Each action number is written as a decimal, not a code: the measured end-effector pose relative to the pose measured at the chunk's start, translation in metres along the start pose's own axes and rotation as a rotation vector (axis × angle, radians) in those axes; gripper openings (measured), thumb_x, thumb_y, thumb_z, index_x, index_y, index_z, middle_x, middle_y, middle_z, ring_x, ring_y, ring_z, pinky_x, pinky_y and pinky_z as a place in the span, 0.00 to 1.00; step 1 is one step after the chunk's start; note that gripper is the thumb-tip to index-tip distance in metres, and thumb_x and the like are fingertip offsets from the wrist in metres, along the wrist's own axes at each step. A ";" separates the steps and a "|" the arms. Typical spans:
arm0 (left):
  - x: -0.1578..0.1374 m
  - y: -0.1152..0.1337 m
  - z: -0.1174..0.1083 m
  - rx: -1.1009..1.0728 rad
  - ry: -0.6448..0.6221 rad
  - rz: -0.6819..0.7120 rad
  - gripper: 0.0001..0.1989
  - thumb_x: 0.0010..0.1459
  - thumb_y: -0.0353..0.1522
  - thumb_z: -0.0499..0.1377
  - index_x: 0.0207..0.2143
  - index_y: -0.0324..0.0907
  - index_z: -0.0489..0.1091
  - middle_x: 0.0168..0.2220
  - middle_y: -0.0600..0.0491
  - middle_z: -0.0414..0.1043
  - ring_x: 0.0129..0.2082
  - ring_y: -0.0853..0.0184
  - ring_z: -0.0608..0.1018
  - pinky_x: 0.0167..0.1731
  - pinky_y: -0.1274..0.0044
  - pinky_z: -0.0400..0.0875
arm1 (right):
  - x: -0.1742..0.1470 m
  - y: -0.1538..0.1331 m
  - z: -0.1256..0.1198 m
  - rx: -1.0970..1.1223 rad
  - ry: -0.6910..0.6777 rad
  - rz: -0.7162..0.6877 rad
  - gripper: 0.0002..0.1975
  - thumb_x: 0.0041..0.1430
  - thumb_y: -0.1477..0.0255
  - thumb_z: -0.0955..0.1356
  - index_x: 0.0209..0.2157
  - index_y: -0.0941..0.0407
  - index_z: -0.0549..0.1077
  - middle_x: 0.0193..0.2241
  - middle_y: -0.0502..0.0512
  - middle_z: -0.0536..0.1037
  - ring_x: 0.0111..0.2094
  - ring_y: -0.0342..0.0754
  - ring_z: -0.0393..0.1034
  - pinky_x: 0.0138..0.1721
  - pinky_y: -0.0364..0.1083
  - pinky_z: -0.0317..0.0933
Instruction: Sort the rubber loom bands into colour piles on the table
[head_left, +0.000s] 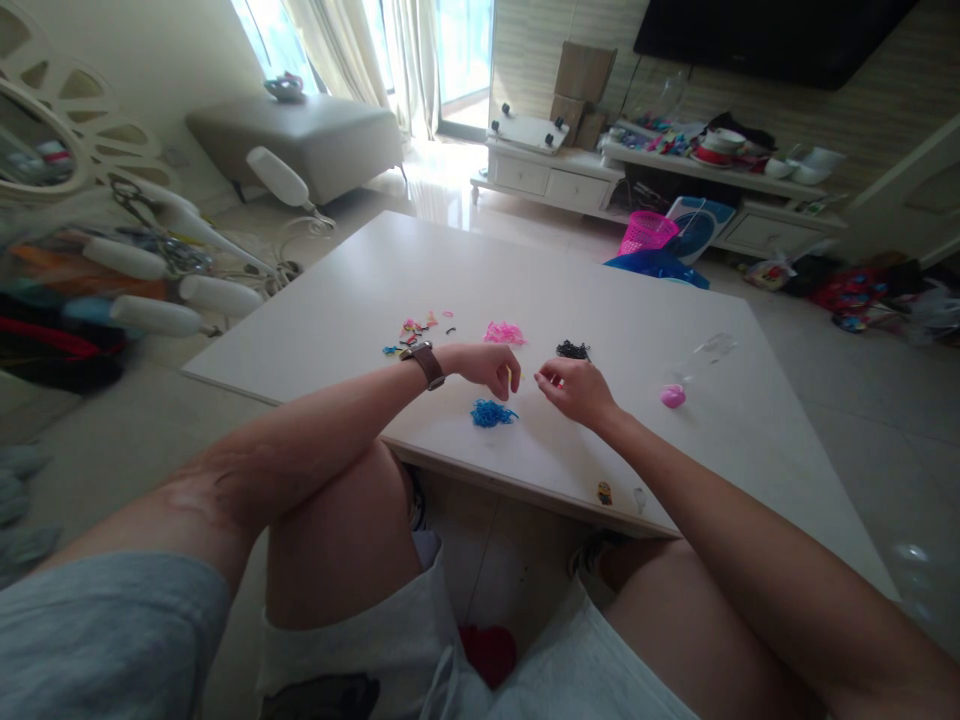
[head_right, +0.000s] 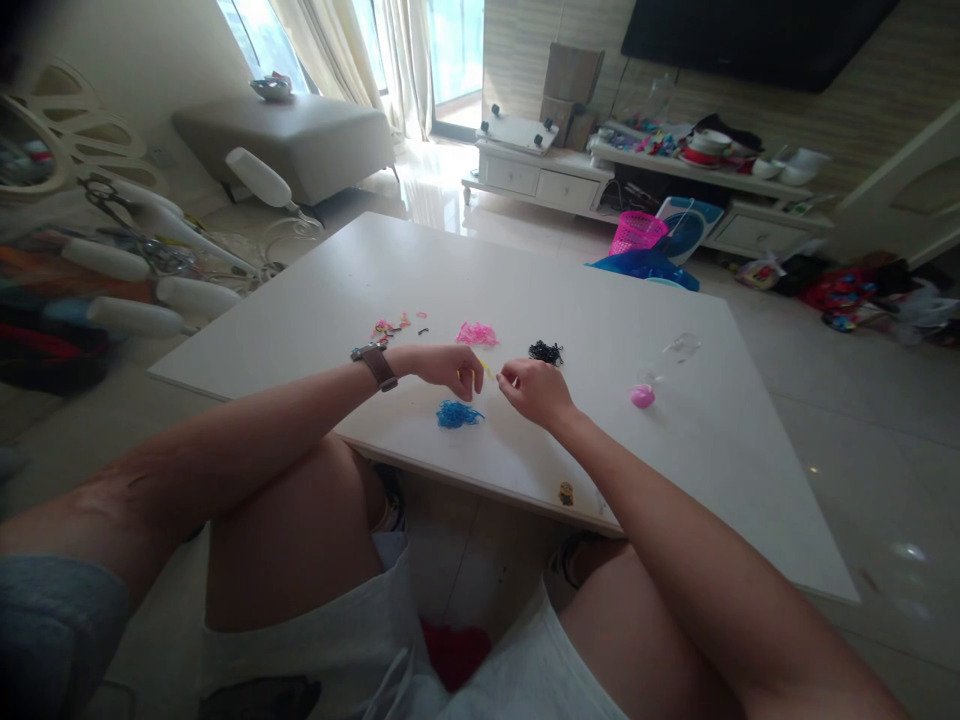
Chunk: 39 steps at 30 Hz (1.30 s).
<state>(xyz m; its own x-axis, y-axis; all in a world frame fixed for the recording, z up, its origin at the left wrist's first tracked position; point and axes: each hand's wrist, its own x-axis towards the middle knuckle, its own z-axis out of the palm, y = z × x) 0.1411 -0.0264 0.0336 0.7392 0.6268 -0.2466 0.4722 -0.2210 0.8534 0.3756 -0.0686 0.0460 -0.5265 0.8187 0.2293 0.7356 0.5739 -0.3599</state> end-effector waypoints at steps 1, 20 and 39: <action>0.000 0.001 -0.001 -0.012 0.021 0.007 0.13 0.39 0.28 0.74 0.32 0.42 0.81 0.29 0.52 0.82 0.27 0.66 0.81 0.28 0.78 0.71 | 0.000 0.000 0.000 0.000 -0.001 0.002 0.12 0.63 0.67 0.66 0.26 0.54 0.75 0.28 0.53 0.79 0.29 0.47 0.71 0.31 0.46 0.55; 0.004 -0.048 -0.042 -0.235 0.844 -0.123 0.13 0.45 0.33 0.72 0.35 0.39 0.79 0.37 0.46 0.81 0.36 0.64 0.80 0.36 0.74 0.72 | -0.001 -0.003 -0.003 0.004 -0.026 0.035 0.12 0.64 0.67 0.65 0.28 0.55 0.76 0.29 0.53 0.80 0.30 0.46 0.71 0.33 0.45 0.56; -0.051 -0.061 -0.076 -0.059 1.208 -0.457 0.11 0.44 0.20 0.65 0.33 0.38 0.78 0.34 0.48 0.79 0.33 0.66 0.77 0.34 0.76 0.72 | -0.001 -0.003 -0.003 -0.007 -0.028 0.040 0.11 0.63 0.67 0.66 0.28 0.54 0.76 0.30 0.53 0.81 0.28 0.45 0.70 0.32 0.45 0.55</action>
<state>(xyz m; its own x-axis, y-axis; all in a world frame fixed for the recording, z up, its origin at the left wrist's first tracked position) 0.0384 0.0120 0.0285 -0.3970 0.9175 0.0225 0.5206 0.2049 0.8289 0.3754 -0.0706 0.0497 -0.5081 0.8402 0.1896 0.7592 0.5408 -0.3621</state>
